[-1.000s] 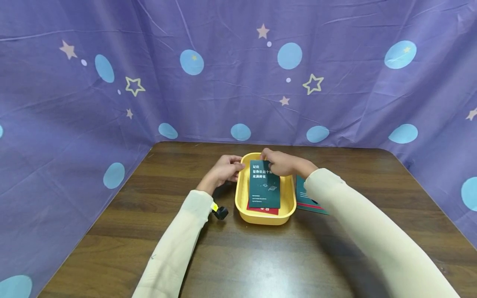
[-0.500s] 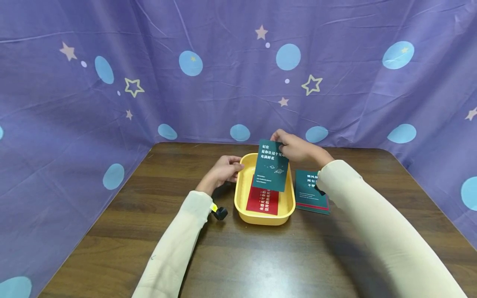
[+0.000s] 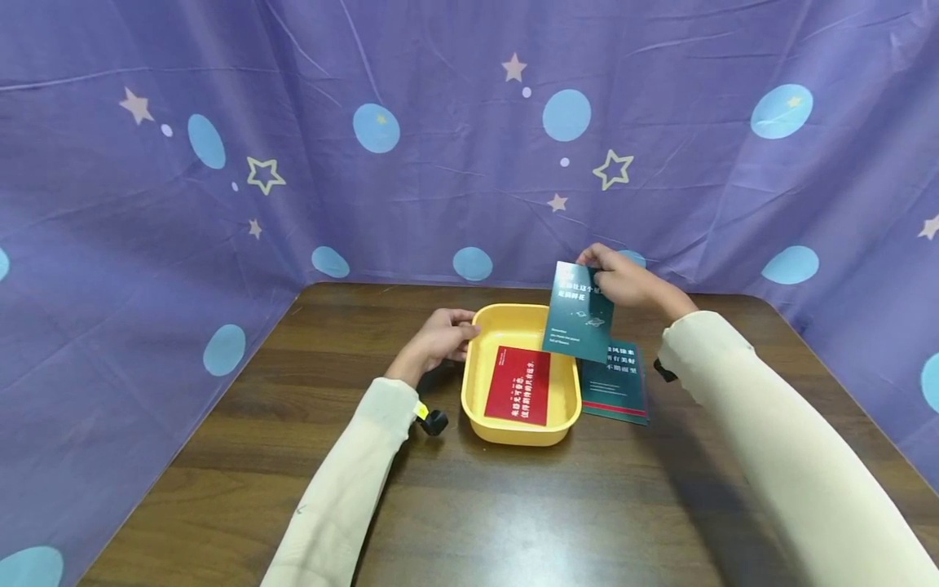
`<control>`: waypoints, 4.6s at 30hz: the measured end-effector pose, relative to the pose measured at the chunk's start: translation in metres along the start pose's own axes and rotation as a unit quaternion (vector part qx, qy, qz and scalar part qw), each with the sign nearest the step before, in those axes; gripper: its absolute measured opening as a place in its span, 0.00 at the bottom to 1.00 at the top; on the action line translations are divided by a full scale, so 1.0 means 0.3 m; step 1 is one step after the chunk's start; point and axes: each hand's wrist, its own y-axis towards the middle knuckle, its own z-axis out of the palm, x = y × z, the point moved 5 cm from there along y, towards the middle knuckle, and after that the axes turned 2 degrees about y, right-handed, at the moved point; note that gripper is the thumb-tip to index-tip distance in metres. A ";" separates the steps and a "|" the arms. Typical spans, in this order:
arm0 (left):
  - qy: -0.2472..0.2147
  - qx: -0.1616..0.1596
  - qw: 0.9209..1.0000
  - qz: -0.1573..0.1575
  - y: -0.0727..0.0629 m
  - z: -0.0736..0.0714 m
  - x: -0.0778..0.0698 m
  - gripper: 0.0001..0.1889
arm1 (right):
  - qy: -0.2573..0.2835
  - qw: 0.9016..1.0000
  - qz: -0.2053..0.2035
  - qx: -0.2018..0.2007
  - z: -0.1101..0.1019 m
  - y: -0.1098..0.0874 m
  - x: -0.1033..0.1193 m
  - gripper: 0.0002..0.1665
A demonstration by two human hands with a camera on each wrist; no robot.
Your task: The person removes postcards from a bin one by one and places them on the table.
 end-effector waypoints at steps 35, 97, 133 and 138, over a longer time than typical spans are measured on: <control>0.009 0.001 1.000 -0.001 -0.007 0.000 -0.005 0.19 | -0.005 0.992 0.096 0.080 0.082 -0.104 -0.306 0.22; 0.003 0.001 1.000 -0.003 -0.003 0.000 -0.007 0.20 | -0.188 0.977 -0.088 0.043 0.231 0.030 -0.004 0.32; -0.005 0.012 1.000 0.000 -0.002 0.004 -0.005 0.20 | -0.323 0.913 -0.001 0.248 0.513 0.097 0.041 0.49; -0.013 0.012 1.000 -0.001 -0.006 0.003 -0.006 0.20 | -0.340 0.910 0.006 0.239 0.512 0.101 0.041 0.55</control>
